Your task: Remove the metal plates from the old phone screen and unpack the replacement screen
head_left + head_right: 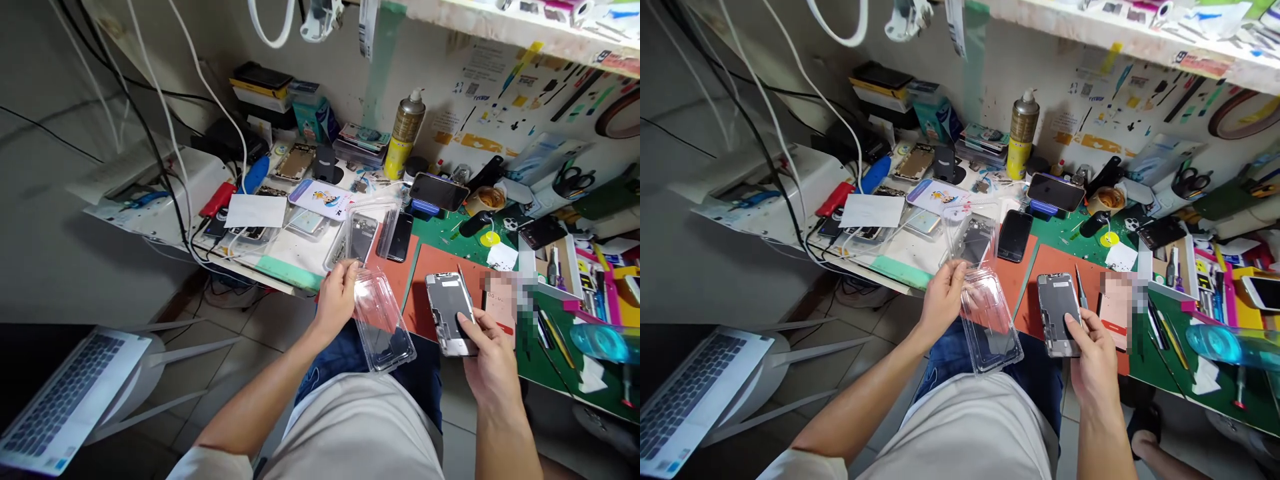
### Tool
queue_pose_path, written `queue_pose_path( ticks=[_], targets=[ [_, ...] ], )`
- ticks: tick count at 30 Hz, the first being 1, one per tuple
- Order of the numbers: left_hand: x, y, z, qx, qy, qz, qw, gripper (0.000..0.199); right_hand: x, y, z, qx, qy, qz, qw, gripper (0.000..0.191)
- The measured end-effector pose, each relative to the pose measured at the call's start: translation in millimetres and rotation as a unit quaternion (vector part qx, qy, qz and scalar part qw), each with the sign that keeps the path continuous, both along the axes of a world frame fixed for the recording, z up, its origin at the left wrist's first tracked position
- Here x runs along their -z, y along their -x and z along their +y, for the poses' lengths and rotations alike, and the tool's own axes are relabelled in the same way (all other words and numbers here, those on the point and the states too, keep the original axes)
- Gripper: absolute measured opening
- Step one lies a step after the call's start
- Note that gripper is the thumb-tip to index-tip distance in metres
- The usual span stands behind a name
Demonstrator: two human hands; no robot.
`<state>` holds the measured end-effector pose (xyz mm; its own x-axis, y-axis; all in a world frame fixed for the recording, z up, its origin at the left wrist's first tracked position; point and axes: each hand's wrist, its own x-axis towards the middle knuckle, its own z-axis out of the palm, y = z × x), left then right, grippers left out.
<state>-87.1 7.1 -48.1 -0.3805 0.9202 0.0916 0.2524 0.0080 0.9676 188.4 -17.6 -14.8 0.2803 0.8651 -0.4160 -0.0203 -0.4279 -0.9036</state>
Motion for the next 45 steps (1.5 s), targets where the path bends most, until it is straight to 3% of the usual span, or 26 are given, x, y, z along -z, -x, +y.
queue_pose_path(
  ticks=[5,8,10,15,18,21,24,28,34,37,41,45],
  targets=[
    [3.8,-12.0,2.2,0.016,0.003,0.017,1.000,0.032,-30.0,4.2,-17.9,-0.001,0.031,0.272,0.962,0.038],
    [1.4,-19.7,3.3,0.020,0.002,0.032,0.999,0.030,-34.5,14.9,-23.7,-0.027,0.032,0.324,0.945,0.031],
    [-1.1,-25.3,3.9,0.019,0.002,0.043,0.999,0.028,-32.0,22.1,-26.2,-0.036,0.019,0.313,0.949,0.029],
    [-3.3,-40.6,5.8,0.029,0.005,0.049,0.998,0.033,-14.1,34.1,-31.6,-0.098,-0.045,0.142,0.984,0.033],
    [-0.2,-47.0,7.1,0.038,0.010,0.049,0.998,0.033,-4.4,41.3,-36.0,-0.183,-0.098,0.000,0.978,0.035],
    [5.0,-49.2,8.5,0.047,0.016,0.050,0.998,0.033,0.9,52.2,-42.0,-0.238,-0.170,-0.145,0.945,0.033],
    [9.2,-48.7,10.0,0.050,0.017,0.049,0.997,0.031,6.8,63.4,-48.8,-0.248,-0.250,-0.284,0.892,0.034],
    [11.0,-47.2,11.0,0.052,0.015,0.045,0.998,0.031,19.1,71.2,-56.1,-0.256,-0.292,-0.402,0.829,0.038],
    [9.5,-46.3,10.7,0.051,0.023,0.030,0.998,0.031,25.9,74.5,-60.0,-0.245,-0.337,-0.516,0.749,0.039],
    [8.8,-46.3,10.5,0.054,0.025,0.022,0.998,0.030,24.5,75.8,-61.4,-0.238,-0.347,-0.545,0.725,0.040],
    [10.5,-46.8,9.7,0.055,0.025,0.014,0.998,0.031,24.2,76.0,-64.0,-0.229,-0.351,-0.558,0.716,0.041],
    [14.1,-47.9,8.9,0.046,0.025,0.010,0.999,0.032,26.0,75.9,-66.2,-0.224,-0.350,-0.535,0.736,0.041]
  ],
)
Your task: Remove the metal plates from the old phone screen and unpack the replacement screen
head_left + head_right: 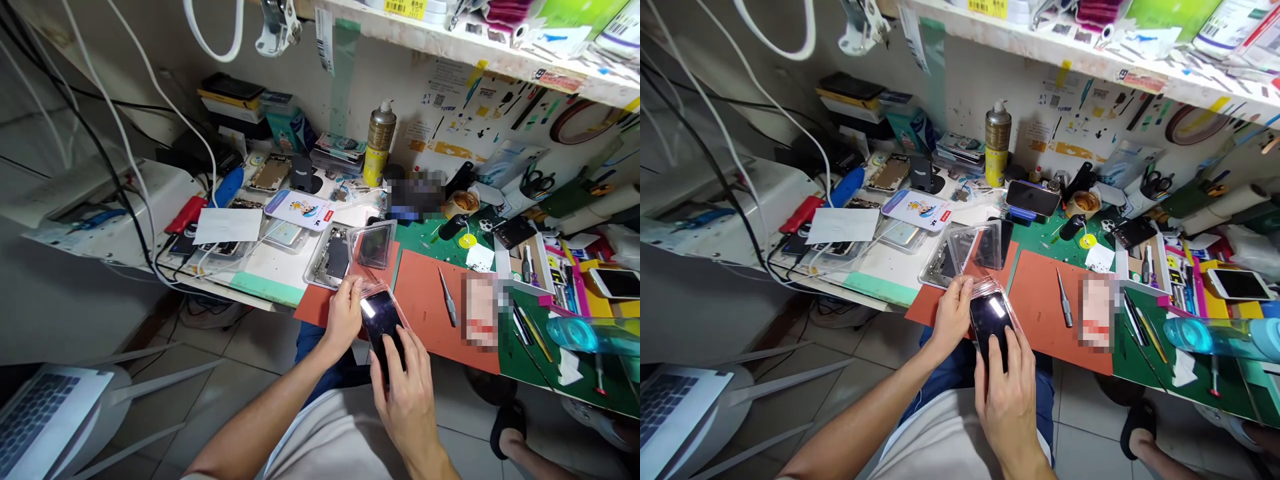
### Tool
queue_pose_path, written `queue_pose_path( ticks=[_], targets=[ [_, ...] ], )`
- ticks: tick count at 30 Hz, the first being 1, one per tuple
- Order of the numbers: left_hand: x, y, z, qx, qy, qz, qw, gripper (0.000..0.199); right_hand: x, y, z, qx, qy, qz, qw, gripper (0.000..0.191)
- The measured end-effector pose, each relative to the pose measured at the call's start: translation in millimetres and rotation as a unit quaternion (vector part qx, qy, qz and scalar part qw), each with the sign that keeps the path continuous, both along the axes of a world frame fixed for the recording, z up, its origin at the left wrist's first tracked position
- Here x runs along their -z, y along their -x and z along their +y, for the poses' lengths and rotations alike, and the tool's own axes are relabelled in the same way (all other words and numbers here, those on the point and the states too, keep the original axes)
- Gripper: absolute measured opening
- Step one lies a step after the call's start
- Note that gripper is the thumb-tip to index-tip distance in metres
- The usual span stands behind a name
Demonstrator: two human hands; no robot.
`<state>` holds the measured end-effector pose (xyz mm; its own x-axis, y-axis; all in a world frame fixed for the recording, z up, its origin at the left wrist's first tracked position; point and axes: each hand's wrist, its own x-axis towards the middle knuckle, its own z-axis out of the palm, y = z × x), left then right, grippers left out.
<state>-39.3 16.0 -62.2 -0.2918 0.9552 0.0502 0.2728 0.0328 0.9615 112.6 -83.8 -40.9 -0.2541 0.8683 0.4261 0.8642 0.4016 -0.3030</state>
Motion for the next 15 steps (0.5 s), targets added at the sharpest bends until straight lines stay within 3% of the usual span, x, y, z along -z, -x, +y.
queue_pose_path(
  ticks=[15],
  targets=[
    [5.7,-2.4,0.5,-0.010,-0.005,-0.016,1.000,0.032,3.7,-0.4,-1.8,0.010,-0.004,0.025,1.000,0.042]
  ],
)
